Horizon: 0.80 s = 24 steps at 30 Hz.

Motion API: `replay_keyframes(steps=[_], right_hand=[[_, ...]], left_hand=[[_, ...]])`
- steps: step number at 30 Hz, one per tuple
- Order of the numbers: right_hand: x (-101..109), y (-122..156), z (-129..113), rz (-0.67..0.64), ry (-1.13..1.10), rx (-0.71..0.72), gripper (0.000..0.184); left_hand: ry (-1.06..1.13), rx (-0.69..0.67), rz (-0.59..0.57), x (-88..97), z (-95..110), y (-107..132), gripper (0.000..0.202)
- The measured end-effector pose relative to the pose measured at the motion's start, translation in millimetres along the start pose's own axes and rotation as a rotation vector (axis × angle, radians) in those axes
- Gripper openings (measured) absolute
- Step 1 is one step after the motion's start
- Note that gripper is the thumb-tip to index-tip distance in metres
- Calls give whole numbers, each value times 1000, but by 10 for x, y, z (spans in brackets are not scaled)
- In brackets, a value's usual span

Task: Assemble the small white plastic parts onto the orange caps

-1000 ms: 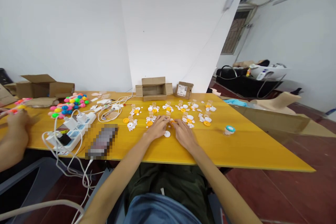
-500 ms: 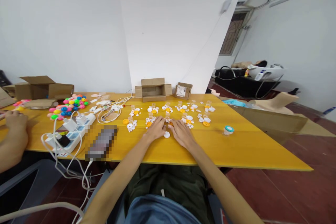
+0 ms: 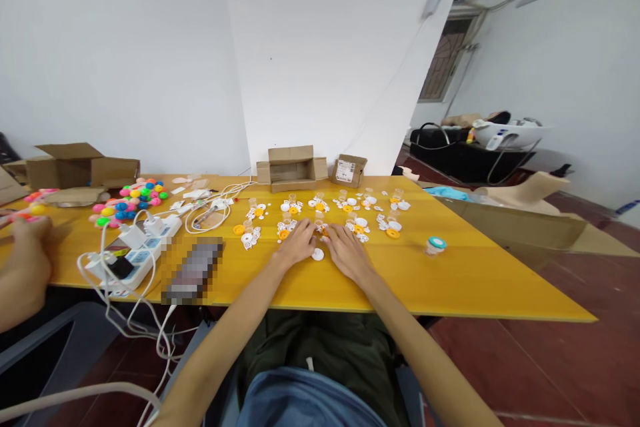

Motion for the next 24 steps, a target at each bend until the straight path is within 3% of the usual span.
replay_keyframes(steps=[8,13,24], right_hand=[[118,70,-57,185,-84,165,35],[150,87,-93,167,-107,225,34],[115,80,-86,90,-7,174,28]], left_hand=[[17,-36,51,33,-7,4,42],[2,-23,39,28,-33,8,41],[-34,-14,49,22,-41,0,34]])
Point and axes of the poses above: each hand's wrist, its own y-axis away from the middle knuckle, its own x-axis out of the back of the hand, z = x × y, the point moved 3 cm from there along -y, towards the middle knuckle, and after that the axes turned 14 degrees about -z, right-handed, at the moved point
